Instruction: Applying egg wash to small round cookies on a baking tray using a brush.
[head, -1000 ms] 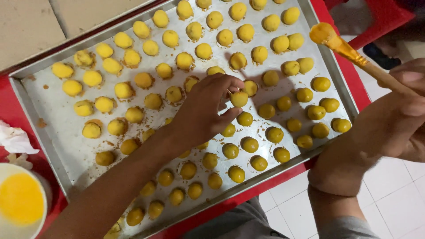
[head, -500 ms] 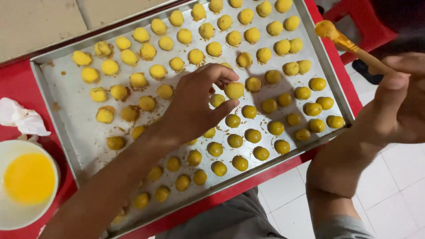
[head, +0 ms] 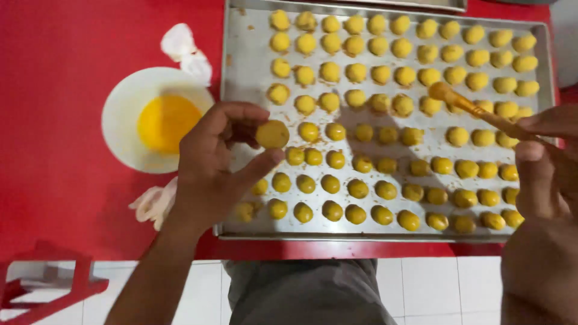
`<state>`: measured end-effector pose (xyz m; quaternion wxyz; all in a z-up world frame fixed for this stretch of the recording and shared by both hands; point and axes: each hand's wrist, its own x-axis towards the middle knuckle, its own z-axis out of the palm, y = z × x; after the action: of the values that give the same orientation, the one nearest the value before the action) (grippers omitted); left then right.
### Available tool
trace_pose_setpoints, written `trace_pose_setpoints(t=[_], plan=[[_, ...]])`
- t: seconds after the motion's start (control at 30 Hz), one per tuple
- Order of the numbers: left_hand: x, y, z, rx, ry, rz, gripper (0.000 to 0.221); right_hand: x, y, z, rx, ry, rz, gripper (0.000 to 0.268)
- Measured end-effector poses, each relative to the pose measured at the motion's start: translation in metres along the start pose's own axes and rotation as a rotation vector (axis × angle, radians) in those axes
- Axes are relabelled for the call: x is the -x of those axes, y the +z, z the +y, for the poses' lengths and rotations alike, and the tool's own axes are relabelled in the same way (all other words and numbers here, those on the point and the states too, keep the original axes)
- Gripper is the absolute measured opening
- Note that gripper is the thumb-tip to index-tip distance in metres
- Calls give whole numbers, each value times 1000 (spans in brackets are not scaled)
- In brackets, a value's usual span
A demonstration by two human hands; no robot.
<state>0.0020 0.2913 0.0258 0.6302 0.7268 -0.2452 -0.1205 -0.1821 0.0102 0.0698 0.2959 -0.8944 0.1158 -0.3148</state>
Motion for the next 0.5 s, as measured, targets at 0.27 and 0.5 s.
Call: trace_pose_setpoints(t=[0.27, 0.5], plan=[[91, 1, -53, 402, -184, 439, 43, -105, 115, 4, -562, -543, -591, 21], [91, 6, -66, 244, -249, 423, 38, -109, 197, -39, -649, -566, -774, 12]])
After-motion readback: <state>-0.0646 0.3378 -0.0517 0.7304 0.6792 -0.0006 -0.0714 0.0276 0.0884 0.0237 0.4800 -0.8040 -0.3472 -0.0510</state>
